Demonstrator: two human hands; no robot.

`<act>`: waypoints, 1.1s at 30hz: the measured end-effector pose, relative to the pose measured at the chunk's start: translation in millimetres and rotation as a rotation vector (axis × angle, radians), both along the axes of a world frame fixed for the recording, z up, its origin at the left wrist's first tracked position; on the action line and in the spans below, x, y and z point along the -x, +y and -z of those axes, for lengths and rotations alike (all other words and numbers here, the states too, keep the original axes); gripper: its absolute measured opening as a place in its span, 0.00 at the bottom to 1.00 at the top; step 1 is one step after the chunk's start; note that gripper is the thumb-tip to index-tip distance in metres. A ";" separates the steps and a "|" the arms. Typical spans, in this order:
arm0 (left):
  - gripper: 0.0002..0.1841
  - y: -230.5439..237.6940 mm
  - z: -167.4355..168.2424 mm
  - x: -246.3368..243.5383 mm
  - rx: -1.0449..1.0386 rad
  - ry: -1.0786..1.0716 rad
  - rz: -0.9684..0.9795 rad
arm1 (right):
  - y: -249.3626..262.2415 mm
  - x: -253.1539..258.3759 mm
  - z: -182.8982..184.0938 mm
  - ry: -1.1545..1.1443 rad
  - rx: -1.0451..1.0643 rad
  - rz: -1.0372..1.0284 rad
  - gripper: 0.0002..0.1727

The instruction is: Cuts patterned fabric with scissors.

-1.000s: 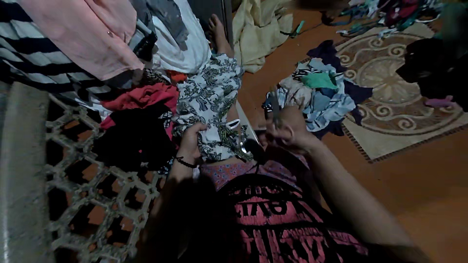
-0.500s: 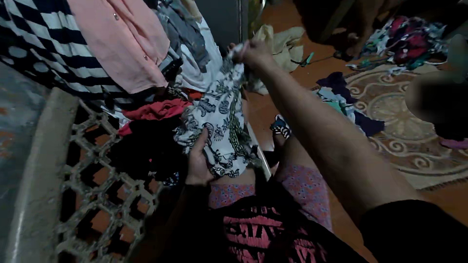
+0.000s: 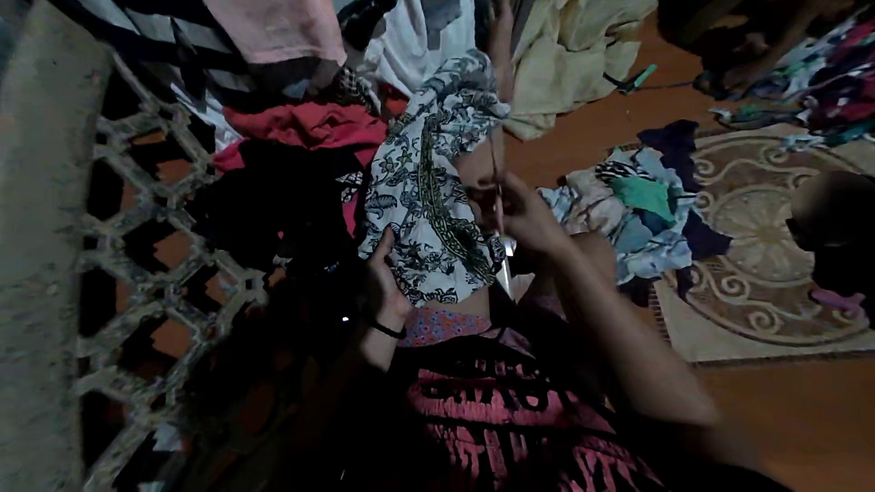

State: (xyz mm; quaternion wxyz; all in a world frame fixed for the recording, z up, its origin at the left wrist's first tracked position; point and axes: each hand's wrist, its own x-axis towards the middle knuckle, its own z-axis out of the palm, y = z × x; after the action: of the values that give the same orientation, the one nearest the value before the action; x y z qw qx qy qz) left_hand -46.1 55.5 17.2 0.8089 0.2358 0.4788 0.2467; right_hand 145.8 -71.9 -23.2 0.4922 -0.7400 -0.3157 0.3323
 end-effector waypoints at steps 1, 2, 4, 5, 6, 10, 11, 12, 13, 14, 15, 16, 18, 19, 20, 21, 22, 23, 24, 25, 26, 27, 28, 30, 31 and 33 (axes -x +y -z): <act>0.20 0.1 0.6 -0.6 -0.004 -0.003 0.012 | -8.5 13.3 10.7 0.023 -0.013 0.038 0.37; 0.20 -0.6 0.5 -1.9 -0.016 -0.010 0.027 | -12.5 24.1 17.7 -0.005 -0.043 0.076 0.39; 0.19 -2.1 2.4 -4.6 -0.019 -0.052 0.048 | -10.2 40.7 20.6 -0.116 -0.113 0.148 0.39; 0.18 -2.7 2.2 -6.9 -0.008 -0.081 0.070 | -6.4 45.6 17.7 -0.161 -0.122 0.159 0.38; 0.17 -4.0 0.2 -9.4 0.002 -0.105 0.098 | -2.1 48.8 12.3 -0.171 -0.109 0.158 0.38; 0.12 -9.5 -15.3 -18.8 -0.076 -0.056 0.182 | 8.0 41.0 -2.0 0.101 -0.052 0.152 0.24; 0.12 -9.9 -19.1 -19.7 -0.099 -0.043 0.197 | 6.5 35.4 -3.2 0.195 -0.075 0.173 0.22; 0.12 -9.8 -21.9 -19.6 -0.115 -0.043 0.216 | 3.2 29.5 -5.5 0.218 -0.113 0.215 0.21; 0.12 -9.3 -23.1 -18.6 -0.128 -0.063 0.240 | -1.3 22.5 -9.0 0.167 -0.162 0.262 0.22; 0.13 -8.5 -22.1 -16.6 -0.136 -0.097 0.264 | -6.4 14.6 -13.4 0.073 -0.215 0.303 0.24; 0.15 -7.8 -19.8 -15.0 -0.124 -0.131 0.281 | -12.1 6.0 -15.8 -0.044 -0.260 0.318 0.25; 0.16 -7.6 -16.9 -13.7 -0.085 -0.154 0.302 | -18.6 -1.4 -17.7 -0.155 -0.263 0.306 0.25; 0.16 -12.8 -7.2 -13.9 0.022 -0.096 0.281 | -31.6 -5.0 -17.2 -0.231 -0.129 0.254 0.23; 0.14 -17.0 -1.9 -15.2 0.078 -0.017 0.257 | -36.4 -2.2 -12.6 -0.194 -0.023 0.231 0.21; 0.13 -20.8 4.4 -15.9 0.126 0.052 0.233 | -41.1 2.4 -5.2 -0.149 0.075 0.219 0.20; 0.13 -23.4 10.4 -15.5 0.158 0.095 0.216 | -46.3 7.2 2.6 -0.124 0.134 0.232 0.22; 0.14 -24.9 14.9 -14.3 0.173 0.111 0.211 | -52.1 12.9 4.8 -0.133 0.160 0.259 0.24; 0.15 -26.0 17.6 -12.6 0.172 0.107 0.218 | -58.5 20.3 -0.4 -0.141 0.160 0.302 0.27; 0.15 -27.0 18.9 -11.2 0.164 0.093 0.232 | -65.5 28.6 -7.5 -0.143 0.113 0.348 0.29; 0.16 -28.0 19.1 -10.3 0.151 0.085 0.243 | -73.9 36.1 -8.4 -0.119 0.018 0.356 0.30; 0.16 -29.0 18.5 -9.9 0.135 0.091 0.263 | -82.6 44.2 -8.4 -0.017 -0.096 0.324 0.30; 0.17 -30.1 17.9 -9.9 0.109 0.100 0.285 | -91.1 53.8 -11.1 0.136 -0.174 0.252 0.30; 0.17 -30.7 17.8 -9.3 0.081 0.098 0.316 | -97.6 64.2 -13.2 0.296 -0.225 0.166 0.32; 0.17 -31.2 16.2 -7.4 0.007 0.088 0.413 | -106.4 82.3 -19.2 0.575 -0.243 -0.027 0.38; 0.17 -30.4 14.8 -5.8 -0.033 0.106 0.486 | -108.7 88.9 -22.6 0.658 -0.228 -0.100 0.38; 0.16 -26.2 13.3 -1.5 -0.092 0.172 0.644 | -111.4 95.8 -30.8 0.718 -0.157 -0.183 0.34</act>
State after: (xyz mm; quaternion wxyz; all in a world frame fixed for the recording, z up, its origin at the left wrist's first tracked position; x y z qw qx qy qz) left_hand -44.7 29.2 4.0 0.7904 0.4311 0.4347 -0.0211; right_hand 50.0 -183.3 7.6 0.5949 -0.5052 -0.2124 0.5880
